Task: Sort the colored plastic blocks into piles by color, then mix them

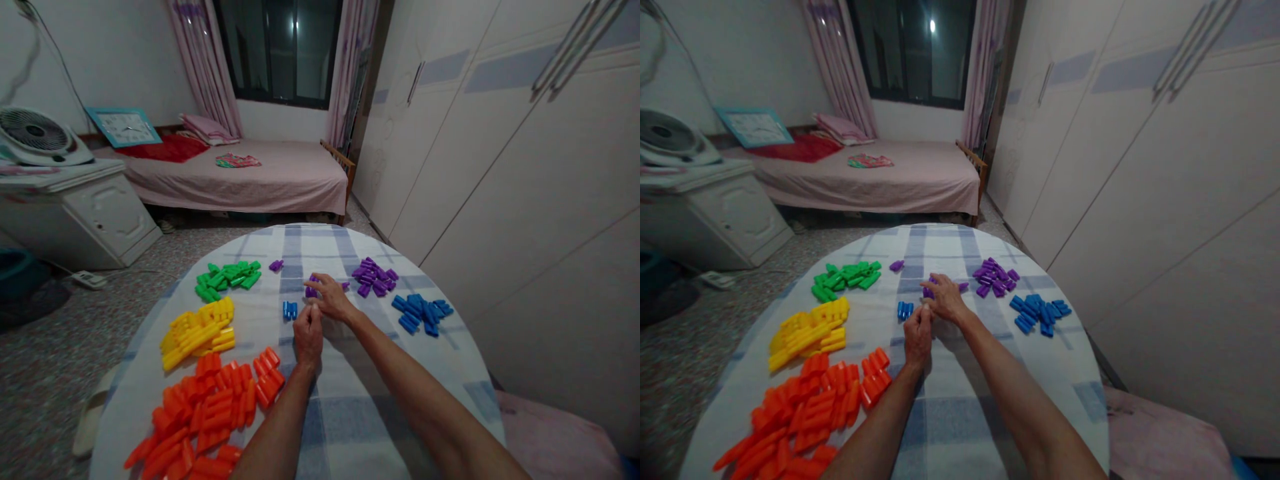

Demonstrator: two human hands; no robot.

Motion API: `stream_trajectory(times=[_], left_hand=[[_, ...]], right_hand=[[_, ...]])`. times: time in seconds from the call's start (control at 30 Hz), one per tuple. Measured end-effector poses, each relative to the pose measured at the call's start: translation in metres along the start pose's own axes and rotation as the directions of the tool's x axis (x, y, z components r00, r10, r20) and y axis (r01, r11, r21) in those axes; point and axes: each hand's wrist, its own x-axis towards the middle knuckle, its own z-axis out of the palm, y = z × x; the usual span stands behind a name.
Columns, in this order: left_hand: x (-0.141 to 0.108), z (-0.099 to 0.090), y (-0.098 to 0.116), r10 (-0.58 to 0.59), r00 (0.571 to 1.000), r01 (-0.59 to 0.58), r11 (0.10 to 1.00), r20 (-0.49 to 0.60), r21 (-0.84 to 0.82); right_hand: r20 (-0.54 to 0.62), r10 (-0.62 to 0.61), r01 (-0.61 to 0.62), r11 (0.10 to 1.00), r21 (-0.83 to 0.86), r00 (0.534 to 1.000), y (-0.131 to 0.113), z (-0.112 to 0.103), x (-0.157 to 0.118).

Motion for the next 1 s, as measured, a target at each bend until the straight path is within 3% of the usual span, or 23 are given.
stream_trajectory(times=[0.1, 0.2, 0.3, 0.43, 0.5, 0.6, 0.77, 0.87, 1.0], left_hand=[[0.0, 0.0, -0.002, -0.03, 0.999, 0.03, 0.999, 0.028, -0.016], [0.001, 0.002, -0.004, -0.06, 0.995, 0.062, 0.998, 0.076, -0.019], [0.002, 0.003, -0.004, -0.073, 0.994, 0.075, 0.997, 0.078, -0.033], [0.003, 0.004, -0.004, -0.103, 0.993, 0.106, 0.993, 0.065, -0.046], [0.003, 0.004, -0.004, -0.116, 0.991, 0.118, 0.992, 0.072, -0.032], [0.001, 0.006, -0.004, -0.11, 0.988, 0.101, 0.991, 0.105, 0.087], [0.0, 0.006, -0.003, -0.068, 0.963, -0.03, 0.934, 0.26, 0.355], [-0.001, 0.004, -0.003, -0.071, 0.951, -0.054, 0.92, 0.302, 0.388], [-0.001, 0.005, -0.002, -0.043, 0.962, -0.084, 0.893, 0.27, 0.442]], right_hand=[[0.089, -0.01, 0.023, 0.989, -0.145, 0.996, 0.0, 0.005, 0.015], [0.072, 0.016, 0.0, 0.977, -0.212, 0.997, 0.012, 0.003, 0.02], [-0.015, 0.122, -0.121, 0.949, -0.291, 0.992, 0.029, -0.007, 0.018], [-0.194, 0.27, -0.325, 0.872, -0.366, 0.943, 0.04, -0.019, 0.03], [-0.135, 0.216, -0.25, 0.908, -0.336, 0.967, 0.033, -0.019, 0.048], [0.065, 0.015, 0.004, 0.962, -0.274, 0.998, 0.01, -0.006, 0.083], [0.229, -0.206, 0.254, 0.946, -0.204, 0.951, -0.028, 0.027, 0.128], [0.224, -0.245, 0.29, 0.937, -0.196, 0.943, -0.032, 0.036, 0.134], [0.116, -0.138, 0.163, 0.956, -0.242, 0.984, -0.005, 0.023, 0.111]])
